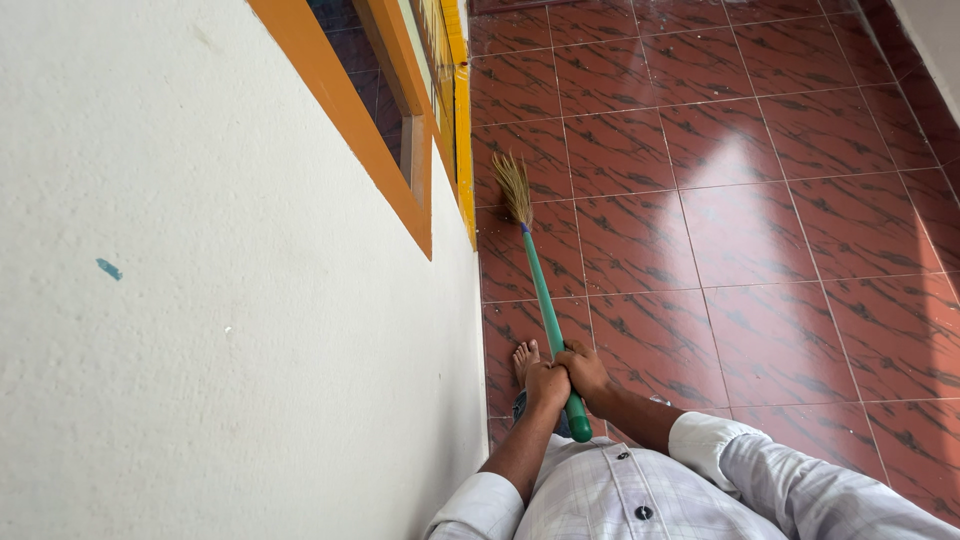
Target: The person sweeps debris along a tiled corridor using a broom.
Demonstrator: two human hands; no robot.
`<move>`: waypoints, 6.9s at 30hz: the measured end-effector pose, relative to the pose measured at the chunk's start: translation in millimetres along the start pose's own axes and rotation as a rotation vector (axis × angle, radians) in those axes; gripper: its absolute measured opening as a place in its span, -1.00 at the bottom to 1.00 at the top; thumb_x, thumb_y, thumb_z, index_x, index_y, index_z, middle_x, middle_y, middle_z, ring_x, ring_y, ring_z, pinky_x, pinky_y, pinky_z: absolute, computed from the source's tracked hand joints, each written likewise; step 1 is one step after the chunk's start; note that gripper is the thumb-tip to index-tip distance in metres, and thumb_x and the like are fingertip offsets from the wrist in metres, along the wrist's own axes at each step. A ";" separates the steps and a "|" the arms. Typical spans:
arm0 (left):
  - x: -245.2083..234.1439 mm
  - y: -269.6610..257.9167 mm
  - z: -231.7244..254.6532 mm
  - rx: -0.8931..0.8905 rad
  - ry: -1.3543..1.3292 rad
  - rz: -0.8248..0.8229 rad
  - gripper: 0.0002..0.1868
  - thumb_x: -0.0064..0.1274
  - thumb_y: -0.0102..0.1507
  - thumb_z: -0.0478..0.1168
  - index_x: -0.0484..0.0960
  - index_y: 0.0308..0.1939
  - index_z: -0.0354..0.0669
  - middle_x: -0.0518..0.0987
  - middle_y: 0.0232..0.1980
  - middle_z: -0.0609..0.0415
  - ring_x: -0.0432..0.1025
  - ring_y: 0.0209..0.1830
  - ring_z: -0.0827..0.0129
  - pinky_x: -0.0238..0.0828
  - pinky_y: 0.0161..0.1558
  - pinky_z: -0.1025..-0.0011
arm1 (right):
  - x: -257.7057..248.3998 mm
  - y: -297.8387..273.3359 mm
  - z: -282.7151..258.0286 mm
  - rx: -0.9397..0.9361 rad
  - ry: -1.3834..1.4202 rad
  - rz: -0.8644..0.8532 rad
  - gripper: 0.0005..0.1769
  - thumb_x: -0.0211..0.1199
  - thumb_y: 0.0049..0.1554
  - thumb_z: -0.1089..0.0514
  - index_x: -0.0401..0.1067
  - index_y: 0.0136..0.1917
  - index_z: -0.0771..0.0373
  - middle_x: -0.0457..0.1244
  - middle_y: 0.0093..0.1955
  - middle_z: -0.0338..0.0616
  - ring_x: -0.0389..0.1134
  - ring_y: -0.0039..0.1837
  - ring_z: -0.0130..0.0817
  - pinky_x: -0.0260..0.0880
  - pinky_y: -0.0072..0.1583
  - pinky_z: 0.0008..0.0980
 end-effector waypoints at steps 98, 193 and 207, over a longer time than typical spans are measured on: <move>-59.7 63.5 163.4 0.027 -0.373 0.007 -0.69 -0.06 0.27 -0.17 0.60 -0.38 -0.40 0.57 -0.45 -0.07 0.48 -0.47 0.34 0.32 -0.44 0.28 | -24.4 104.4 -132.9 -0.176 -0.019 0.112 -0.70 0.16 -0.03 0.19 0.47 -0.04 0.38 0.29 -0.25 -0.06 0.30 -0.18 -0.29 0.33 -0.10 -0.22; -90.2 226.4 242.1 -0.025 -0.496 0.050 -0.74 -0.09 0.23 -0.27 0.55 -0.42 -0.48 0.55 -0.47 -0.09 0.46 -0.53 0.35 0.29 -0.57 0.25 | -17.0 251.0 -247.5 -0.075 0.016 0.055 -0.31 0.18 -0.04 0.19 0.41 0.40 0.32 0.37 -0.07 0.04 0.39 -0.08 -0.26 0.43 -0.03 -0.28; -93.6 219.9 251.9 0.080 -0.226 0.042 -0.68 -0.06 0.25 -0.20 0.64 -0.41 -0.43 0.59 -0.49 -0.15 0.52 -0.50 0.27 0.37 -0.44 0.27 | -22.9 238.0 -247.0 -0.105 -0.051 0.185 -0.46 0.21 -0.06 0.19 0.43 0.20 0.39 0.35 -0.16 0.05 0.39 -0.13 -0.25 0.41 -0.06 -0.24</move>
Point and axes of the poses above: each hand's wrist, its own y-axis towards the middle knuckle, its own x-axis out of the palm, z = x × y, the point moved 2 cm from there along y, towards the middle knuckle
